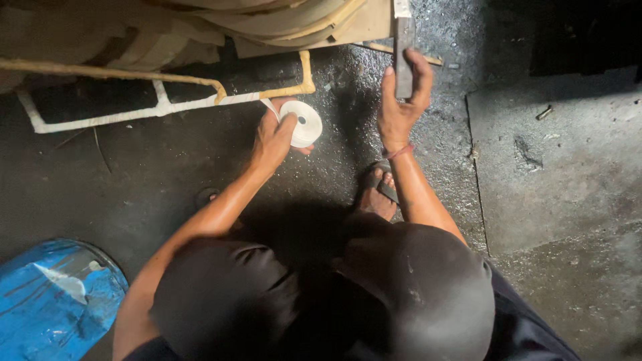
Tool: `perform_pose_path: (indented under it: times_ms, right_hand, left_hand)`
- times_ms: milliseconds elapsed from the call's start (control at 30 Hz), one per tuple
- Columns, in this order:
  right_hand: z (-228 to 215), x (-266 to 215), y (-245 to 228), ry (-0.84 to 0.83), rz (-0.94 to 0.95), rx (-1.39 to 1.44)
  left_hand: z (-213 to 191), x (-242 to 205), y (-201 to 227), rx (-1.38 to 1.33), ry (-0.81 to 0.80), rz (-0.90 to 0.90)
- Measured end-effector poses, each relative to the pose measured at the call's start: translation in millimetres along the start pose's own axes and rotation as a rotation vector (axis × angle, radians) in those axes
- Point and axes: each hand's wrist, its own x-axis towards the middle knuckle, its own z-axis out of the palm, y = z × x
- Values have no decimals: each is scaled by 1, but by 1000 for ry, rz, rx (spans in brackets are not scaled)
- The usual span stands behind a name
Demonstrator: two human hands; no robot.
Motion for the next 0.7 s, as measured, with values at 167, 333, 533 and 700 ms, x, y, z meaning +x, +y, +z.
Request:
perform_pose_path:
  times_ms: [167, 333, 533, 700]
  right_hand:
    - [18, 19, 8, -66, -47, 24]
    - [10, 45, 14, -186, -37, -228]
    - [-12, 52, 5, -306, -155, -499]
    - [-16, 50, -16, -344, -226, -250]
  left_hand:
    - [2, -3, -4, -15, -12, 37]
    - [3, 0, 4, -2, -14, 20]
    - [3, -2, 0, -33, -22, 23]
    - [3, 0, 0, -21, -30, 18]
